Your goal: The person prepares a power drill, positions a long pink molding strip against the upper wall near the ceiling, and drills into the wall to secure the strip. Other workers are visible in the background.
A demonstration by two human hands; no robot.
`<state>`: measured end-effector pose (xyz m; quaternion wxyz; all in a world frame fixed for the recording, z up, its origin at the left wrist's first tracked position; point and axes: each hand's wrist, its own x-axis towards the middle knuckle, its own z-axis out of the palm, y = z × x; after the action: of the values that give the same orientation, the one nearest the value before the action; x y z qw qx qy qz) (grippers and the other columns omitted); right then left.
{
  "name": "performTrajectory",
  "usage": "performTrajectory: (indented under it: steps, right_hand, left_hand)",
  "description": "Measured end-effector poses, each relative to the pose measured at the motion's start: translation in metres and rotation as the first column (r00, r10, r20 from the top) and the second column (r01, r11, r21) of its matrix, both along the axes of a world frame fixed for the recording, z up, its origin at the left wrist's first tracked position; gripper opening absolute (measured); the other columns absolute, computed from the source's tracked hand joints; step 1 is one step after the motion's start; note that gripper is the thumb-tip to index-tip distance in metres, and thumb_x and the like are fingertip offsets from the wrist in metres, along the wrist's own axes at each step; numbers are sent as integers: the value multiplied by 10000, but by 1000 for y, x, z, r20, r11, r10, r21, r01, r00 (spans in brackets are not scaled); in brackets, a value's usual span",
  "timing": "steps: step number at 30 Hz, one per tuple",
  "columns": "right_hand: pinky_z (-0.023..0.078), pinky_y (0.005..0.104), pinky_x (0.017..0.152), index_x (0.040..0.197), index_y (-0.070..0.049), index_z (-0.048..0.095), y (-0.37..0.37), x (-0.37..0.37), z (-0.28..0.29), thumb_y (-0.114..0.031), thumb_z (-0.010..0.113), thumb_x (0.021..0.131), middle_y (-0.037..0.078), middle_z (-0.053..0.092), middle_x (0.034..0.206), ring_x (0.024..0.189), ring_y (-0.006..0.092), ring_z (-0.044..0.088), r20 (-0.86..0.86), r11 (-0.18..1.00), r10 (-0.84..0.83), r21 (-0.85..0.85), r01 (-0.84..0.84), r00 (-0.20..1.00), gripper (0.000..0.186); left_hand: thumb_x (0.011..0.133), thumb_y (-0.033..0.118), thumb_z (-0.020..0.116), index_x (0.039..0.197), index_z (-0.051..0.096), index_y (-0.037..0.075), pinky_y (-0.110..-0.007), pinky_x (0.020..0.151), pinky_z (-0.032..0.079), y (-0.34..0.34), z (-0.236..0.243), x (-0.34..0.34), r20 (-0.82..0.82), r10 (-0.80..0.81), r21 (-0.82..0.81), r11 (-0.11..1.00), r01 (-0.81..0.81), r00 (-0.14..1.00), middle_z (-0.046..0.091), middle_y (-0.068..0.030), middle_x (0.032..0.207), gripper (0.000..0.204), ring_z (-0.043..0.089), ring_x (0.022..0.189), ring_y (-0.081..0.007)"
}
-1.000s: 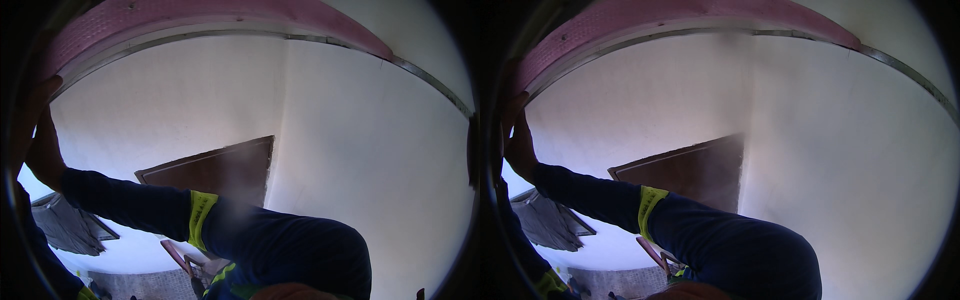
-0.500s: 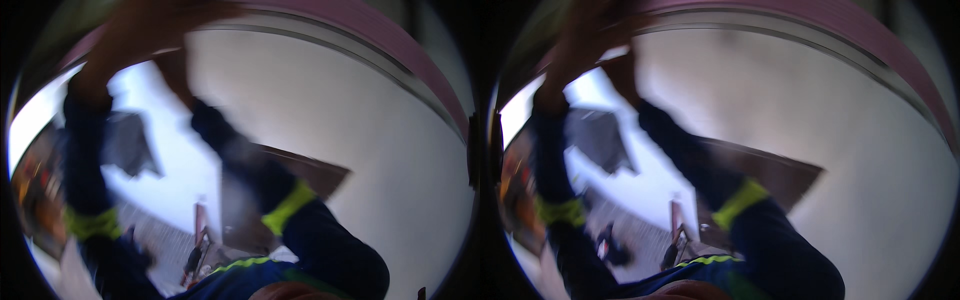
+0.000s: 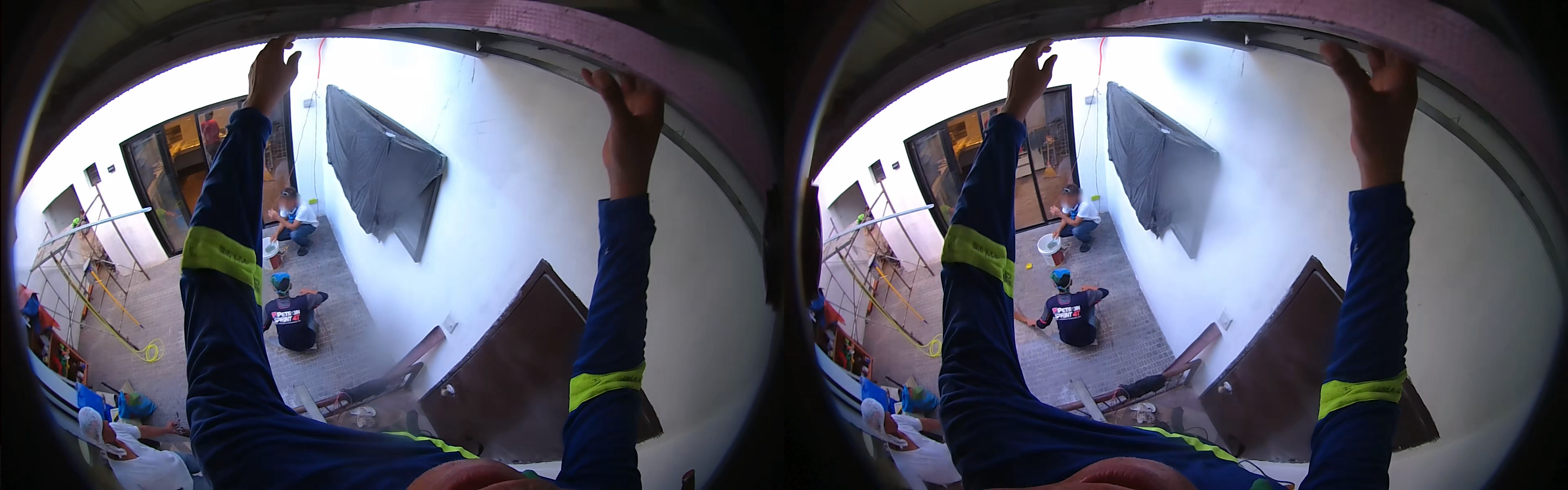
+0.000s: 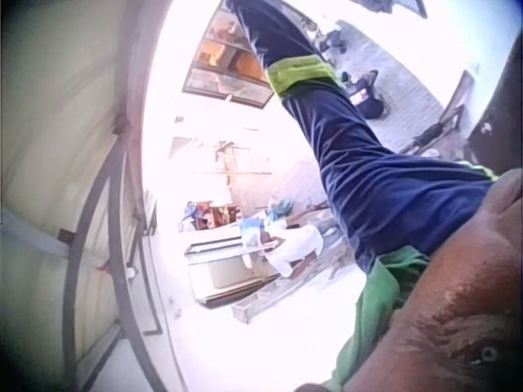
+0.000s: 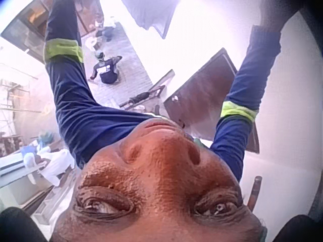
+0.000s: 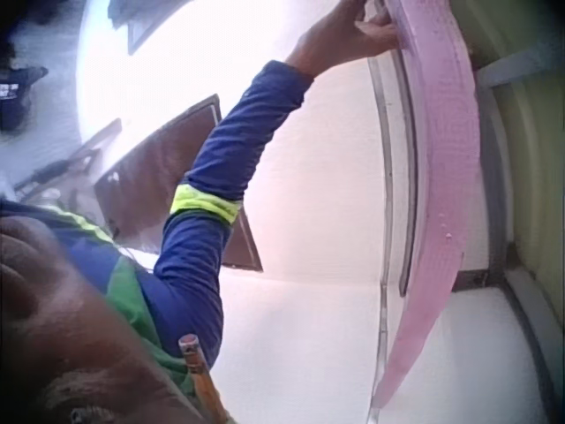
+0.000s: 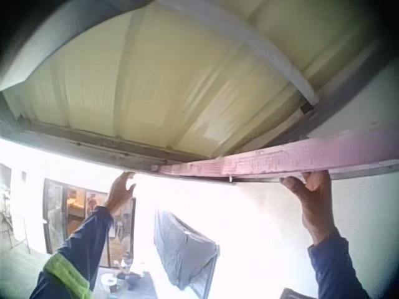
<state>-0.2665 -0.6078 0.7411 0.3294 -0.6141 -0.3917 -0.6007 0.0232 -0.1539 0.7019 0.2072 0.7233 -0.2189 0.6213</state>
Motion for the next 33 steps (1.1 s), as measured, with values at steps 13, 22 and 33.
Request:
performTrajectory:
  steps: [13, 22, 33]
  right_hand:
    - [514, 395, 1060, 1144, -49, 732, -14, 22, 32, -210, 740, 942, 128, 768, 1076, 1001, 264, 751, 122, 967, -248, -23, 253, 961, 258]
    - [519, 414, 1069, 1149, -100, 745, -3, 21, 36, -243, 714, 968, 129, 754, 1137, 1000, 272, 754, 98, 939, -345, 53, 341, 934, 233]
    - [642, 416, 762, 1093, 8, 630, 9, 20, 65, -204, 732, 945, 153, 684, 1041, 875, 275, 722, 417, 815, -329, -328, 478, 847, 278]
  left_hand:
    - [882, 288, 790, 1529, 390, 178, -656, 1145, 312, -16, 65, 115, 10, 396, 309, 872, -379, 918, 504, -160, 1509, 769, 454, 1415, -356]
    - [897, 226, 765, 1473, 463, 110, -510, 1056, 487, -21, 96, 182, -103, 238, 357, 915, -187, 966, 603, -209, 1374, 661, 584, 1256, -415]
    - [910, 249, 674, 1147, 716, 71, -513, 939, 519, -12, 107, 188, -25, 190, 333, 928, -170, 982, 680, -182, 1198, 300, 661, 1075, -386]
